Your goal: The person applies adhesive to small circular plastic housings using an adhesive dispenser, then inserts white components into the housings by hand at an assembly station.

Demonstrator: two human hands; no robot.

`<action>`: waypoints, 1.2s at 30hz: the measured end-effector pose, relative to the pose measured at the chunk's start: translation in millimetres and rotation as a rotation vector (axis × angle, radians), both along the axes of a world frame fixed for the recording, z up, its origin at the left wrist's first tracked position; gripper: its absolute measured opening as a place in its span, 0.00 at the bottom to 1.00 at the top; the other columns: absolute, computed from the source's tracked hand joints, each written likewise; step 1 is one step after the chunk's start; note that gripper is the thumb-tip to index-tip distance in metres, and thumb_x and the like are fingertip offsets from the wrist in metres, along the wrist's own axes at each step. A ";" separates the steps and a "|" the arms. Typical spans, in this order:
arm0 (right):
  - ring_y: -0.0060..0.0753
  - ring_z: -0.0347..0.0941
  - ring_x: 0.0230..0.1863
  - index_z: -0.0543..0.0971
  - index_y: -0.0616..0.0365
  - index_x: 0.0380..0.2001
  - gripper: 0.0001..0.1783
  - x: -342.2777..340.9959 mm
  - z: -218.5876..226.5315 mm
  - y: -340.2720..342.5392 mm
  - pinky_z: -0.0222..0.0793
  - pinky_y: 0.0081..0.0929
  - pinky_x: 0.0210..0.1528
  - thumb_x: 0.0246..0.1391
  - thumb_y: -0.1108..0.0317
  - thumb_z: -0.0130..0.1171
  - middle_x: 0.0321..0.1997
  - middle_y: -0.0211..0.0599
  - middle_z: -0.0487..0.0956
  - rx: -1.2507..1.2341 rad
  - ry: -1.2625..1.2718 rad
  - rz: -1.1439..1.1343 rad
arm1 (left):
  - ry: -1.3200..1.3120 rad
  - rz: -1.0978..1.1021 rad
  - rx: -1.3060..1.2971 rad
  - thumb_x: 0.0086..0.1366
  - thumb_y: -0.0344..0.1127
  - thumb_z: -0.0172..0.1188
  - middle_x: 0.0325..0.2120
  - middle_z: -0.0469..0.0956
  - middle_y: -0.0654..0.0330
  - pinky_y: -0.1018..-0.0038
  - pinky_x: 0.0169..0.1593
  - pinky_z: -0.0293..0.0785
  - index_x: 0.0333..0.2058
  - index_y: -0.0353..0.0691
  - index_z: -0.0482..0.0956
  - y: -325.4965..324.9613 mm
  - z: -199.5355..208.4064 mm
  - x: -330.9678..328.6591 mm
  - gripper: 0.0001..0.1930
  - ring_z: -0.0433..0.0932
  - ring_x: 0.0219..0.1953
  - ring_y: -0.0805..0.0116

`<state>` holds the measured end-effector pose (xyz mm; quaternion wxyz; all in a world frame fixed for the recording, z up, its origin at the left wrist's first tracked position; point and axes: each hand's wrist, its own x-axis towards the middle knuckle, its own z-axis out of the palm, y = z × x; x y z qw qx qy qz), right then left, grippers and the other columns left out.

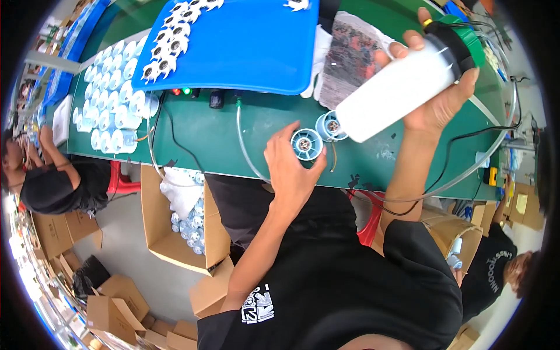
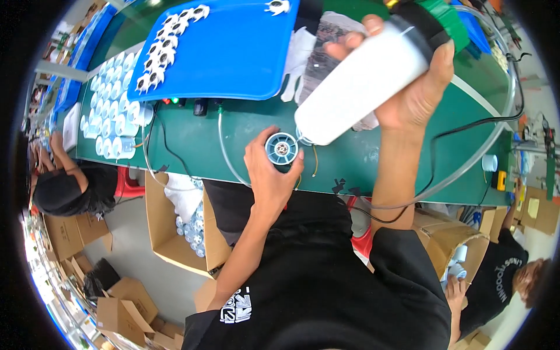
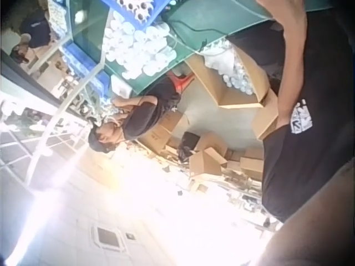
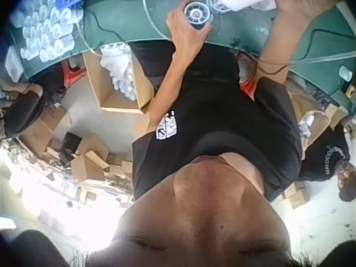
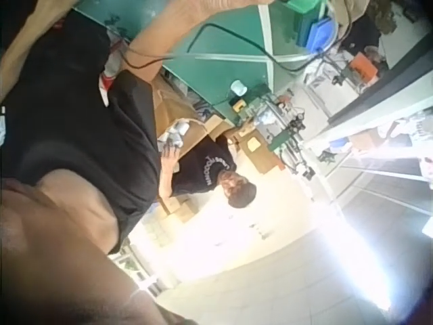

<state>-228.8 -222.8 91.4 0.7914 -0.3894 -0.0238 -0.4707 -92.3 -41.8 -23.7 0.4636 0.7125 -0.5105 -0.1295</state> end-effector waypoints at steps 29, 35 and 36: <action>0.37 0.67 0.34 0.61 0.62 0.61 0.53 33.7 -53.5 15.0 0.64 0.44 0.40 0.45 0.29 0.55 0.37 0.40 0.69 -0.201 0.084 0.024 | -0.025 -0.005 -0.045 0.46 0.32 0.71 0.46 0.73 0.55 0.61 0.54 0.62 0.50 0.37 0.69 1.2 -8.8 6.4 0.32 0.70 0.49 0.53; 0.37 0.68 0.34 0.61 0.62 0.61 0.53 33.5 -50.2 14.5 0.65 0.45 0.39 0.45 0.28 0.54 0.37 0.41 0.69 -0.282 -0.020 -0.006 | -0.003 -0.017 -0.045 0.45 0.32 0.71 0.46 0.73 0.55 0.62 0.54 0.62 0.50 0.38 0.69 -1.0 -7.1 4.2 0.32 0.70 0.49 0.53; 0.37 0.68 0.34 0.61 0.62 0.61 0.53 33.8 -50.0 15.1 0.65 0.45 0.39 0.45 0.28 0.54 0.37 0.41 0.69 -0.277 -0.016 -0.011 | -0.005 -0.013 -0.044 0.45 0.32 0.71 0.46 0.73 0.55 0.62 0.54 0.62 0.50 0.38 0.69 -0.5 -7.3 4.5 0.32 0.70 0.49 0.53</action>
